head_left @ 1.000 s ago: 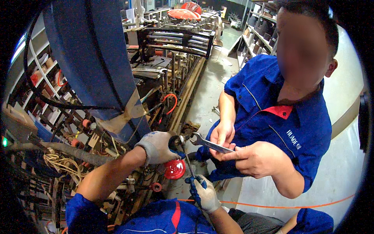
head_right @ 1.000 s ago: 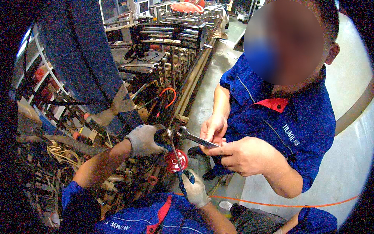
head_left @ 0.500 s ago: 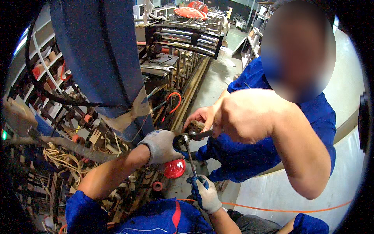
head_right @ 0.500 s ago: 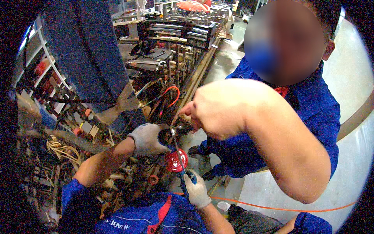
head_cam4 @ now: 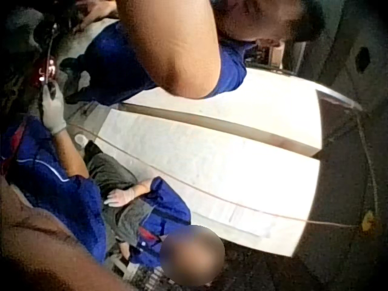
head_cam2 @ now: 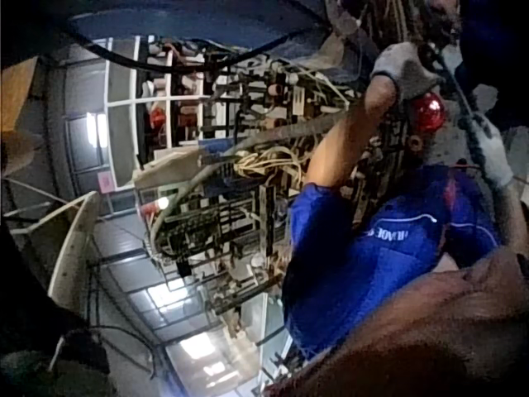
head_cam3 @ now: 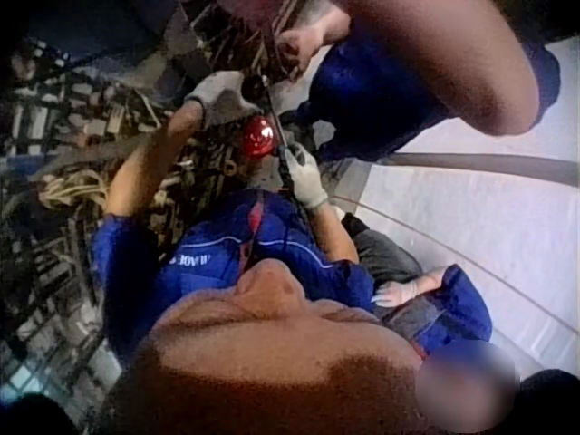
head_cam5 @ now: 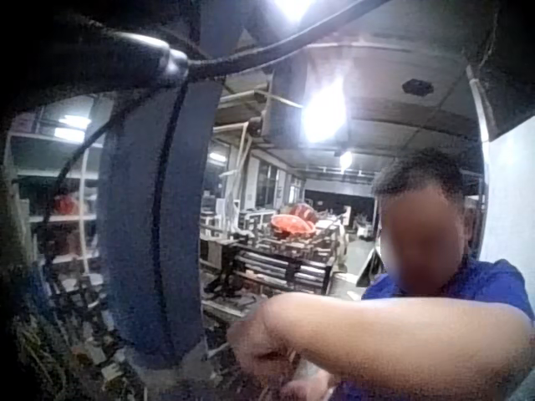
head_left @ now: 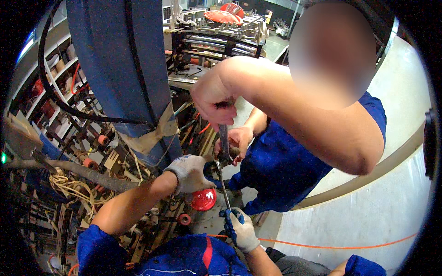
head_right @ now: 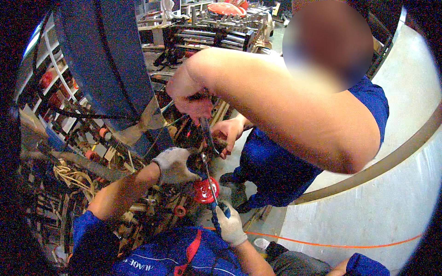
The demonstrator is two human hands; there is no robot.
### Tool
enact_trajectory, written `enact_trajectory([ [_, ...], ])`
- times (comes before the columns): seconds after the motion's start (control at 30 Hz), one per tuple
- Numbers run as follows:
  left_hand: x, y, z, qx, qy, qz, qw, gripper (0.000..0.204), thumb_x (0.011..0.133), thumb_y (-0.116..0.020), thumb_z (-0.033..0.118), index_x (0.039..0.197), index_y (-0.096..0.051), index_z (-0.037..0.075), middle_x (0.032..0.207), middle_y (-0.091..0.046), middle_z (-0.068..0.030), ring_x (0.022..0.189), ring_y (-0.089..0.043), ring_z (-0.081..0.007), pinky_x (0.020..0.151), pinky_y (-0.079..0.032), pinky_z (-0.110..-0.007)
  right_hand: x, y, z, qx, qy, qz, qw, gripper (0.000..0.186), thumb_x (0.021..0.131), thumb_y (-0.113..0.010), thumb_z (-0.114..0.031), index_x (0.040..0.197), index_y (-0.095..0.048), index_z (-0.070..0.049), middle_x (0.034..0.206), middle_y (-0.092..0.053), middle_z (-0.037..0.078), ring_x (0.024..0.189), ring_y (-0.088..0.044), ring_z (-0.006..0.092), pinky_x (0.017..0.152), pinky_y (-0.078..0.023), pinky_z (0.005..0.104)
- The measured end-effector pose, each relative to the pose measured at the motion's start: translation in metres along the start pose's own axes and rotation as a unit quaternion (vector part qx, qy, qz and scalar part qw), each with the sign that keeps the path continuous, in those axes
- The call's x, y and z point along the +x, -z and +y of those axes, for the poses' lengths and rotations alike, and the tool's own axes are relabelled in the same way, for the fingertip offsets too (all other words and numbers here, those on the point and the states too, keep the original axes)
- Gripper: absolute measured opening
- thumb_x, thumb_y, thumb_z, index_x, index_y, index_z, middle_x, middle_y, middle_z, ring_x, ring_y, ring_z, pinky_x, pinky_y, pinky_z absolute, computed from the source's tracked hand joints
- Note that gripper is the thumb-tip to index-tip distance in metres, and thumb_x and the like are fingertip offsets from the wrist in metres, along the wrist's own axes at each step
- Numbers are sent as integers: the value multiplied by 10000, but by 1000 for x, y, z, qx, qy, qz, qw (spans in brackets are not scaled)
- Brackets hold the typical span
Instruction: The person uses a wrench and pliers to disassemble and reassemble metal components on a large industrial machine, while another person assists by holding the assembly.
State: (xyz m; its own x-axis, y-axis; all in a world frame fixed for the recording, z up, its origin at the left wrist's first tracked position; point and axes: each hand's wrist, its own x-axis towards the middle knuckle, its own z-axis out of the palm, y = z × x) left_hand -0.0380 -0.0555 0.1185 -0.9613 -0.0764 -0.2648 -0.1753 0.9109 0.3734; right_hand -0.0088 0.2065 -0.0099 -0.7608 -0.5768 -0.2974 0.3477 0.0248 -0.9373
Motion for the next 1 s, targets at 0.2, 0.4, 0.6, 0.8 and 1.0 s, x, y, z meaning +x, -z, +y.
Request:
enact_trajectory([
  [0.2, 9, -18, -5, -10, -9, 11, 1000, 637, 728, -810, 535, 1011, -728, -29, 974, -721, -264, 965, -714, -386, 826, -573, -452, -5, 3, 3, -12, 0, 10, 1000, 298, 1051, -541, -277, 1108, -659, -8, 729, -514, -48, 631, -447, 46, 564, -360, 215],
  [0.4, 6, -10, -2, -5, 45, -58, 997, 808, 704, -806, 609, 1323, -617, 124, 1214, -686, -226, 1149, -650, -390, 992, -522, -463, -4, 0, 5, -48, 14, 25, 998, 303, 1054, -530, -268, 1107, -656, 3, 738, -521, -36, 646, -459, 58, 580, -374, 223],
  [0.6, 0, 2, 0, -27, 10, -31, 999, 770, 703, -821, 579, 1298, -638, 125, 1202, -693, -218, 1140, -655, -390, 983, -527, -463, -3, -2, 0, -15, 1, 22, 1000, 281, 1051, -544, -252, 1110, -649, 2, 733, -525, -37, 633, -459, 50, 565, -380, 221],
  [0.8, -4, 8, 3, -29, -8, 8, 1000, 714, 719, -826, 552, 1261, -656, 119, 1184, -697, -220, 1127, -660, -391, 983, -524, -466, -4, -4, -9, 10, -5, 12, 1000, 264, 1053, -551, -255, 1106, -650, -16, 719, -521, -46, 612, -457, 43, 542, -370, 215],
  [1.0, -2, 8, 5, -16, -4, -8, 1000, 724, 724, -822, 563, 1281, -645, 136, 1185, -694, -223, 1133, -656, -393, 989, -520, -461, 1, 2, 5, -22, 21, 12, 999, 273, 1057, -536, -260, 1096, -655, -18, 715, -529, -40, 606, -459, 45, 538, -368, 223],
])
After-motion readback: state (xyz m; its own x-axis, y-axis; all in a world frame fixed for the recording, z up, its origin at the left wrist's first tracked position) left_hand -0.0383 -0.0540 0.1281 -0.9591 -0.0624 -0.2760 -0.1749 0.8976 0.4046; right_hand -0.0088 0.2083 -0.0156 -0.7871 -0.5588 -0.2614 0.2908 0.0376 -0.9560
